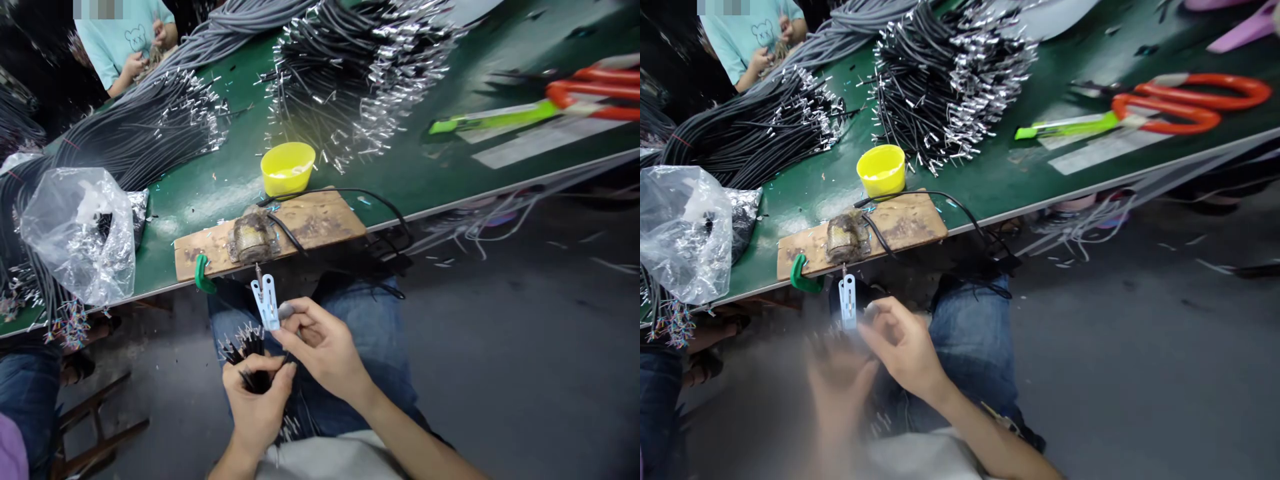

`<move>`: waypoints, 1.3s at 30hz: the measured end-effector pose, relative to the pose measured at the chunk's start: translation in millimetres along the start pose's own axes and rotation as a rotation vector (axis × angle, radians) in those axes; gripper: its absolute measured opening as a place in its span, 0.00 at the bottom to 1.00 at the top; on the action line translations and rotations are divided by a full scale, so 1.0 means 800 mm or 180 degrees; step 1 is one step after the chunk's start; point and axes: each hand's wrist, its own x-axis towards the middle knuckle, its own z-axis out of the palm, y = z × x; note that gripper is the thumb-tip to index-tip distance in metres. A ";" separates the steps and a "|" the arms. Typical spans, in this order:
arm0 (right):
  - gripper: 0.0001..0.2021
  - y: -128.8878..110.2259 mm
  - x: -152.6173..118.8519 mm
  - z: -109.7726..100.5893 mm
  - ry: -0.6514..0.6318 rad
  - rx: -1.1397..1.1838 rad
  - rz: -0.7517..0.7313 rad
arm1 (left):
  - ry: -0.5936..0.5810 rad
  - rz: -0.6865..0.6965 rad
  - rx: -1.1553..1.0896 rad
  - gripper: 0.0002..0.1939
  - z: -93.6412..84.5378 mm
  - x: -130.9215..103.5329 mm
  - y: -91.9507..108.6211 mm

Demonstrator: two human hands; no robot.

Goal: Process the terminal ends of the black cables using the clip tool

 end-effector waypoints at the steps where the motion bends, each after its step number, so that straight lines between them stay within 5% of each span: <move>1: 0.08 -0.001 0.003 0.000 0.0108 -0.0030 0.0016 | 0.0007 -0.0052 -0.0051 0.06 0.000 -0.001 0.001; 4: 0.09 -0.003 0.011 -0.008 0.0200 0.0069 0.0034 | 0.0075 -0.0253 -0.0330 0.07 -0.002 0.000 0.000; 11: 0.11 0.006 0.008 -0.018 -0.0993 0.0253 -0.0264 | -0.0417 -0.0887 -0.0951 0.18 -0.005 0.010 -0.013; 15: 0.14 0.015 -0.003 -0.001 -0.0549 0.0337 -0.0100 | -0.0578 -0.0990 -0.1121 0.23 0.002 0.008 -0.020; 19: 0.08 0.015 -0.010 0.006 0.0445 -0.0617 -0.1547 | -0.0502 -0.0887 -0.1102 0.20 0.004 0.006 -0.022; 21: 0.07 0.011 -0.008 0.003 0.0398 -0.0806 -0.2017 | -0.0561 -0.0819 -0.1074 0.19 -0.001 0.008 -0.020; 23: 0.09 0.007 -0.003 0.000 -0.0253 -0.0268 -0.1609 | -0.0639 -0.0686 -0.1013 0.18 -0.009 0.014 -0.015; 26: 0.17 0.003 0.005 0.000 -0.1165 0.1250 -0.0105 | -0.0747 -0.0405 -0.0869 0.11 -0.020 0.025 -0.005; 30: 0.18 0.000 0.009 0.004 -0.1563 0.2206 0.1157 | -0.0692 -0.0108 -0.0677 0.05 -0.024 0.033 0.010; 34: 0.19 -0.005 0.015 -0.004 -0.1589 0.1826 0.1559 | -0.0427 0.0110 -0.0505 0.02 -0.020 0.032 0.016; 39: 0.20 -0.018 0.042 -0.008 -0.1060 0.1053 0.1233 | -0.0140 0.0246 -0.0271 0.01 -0.022 0.028 0.019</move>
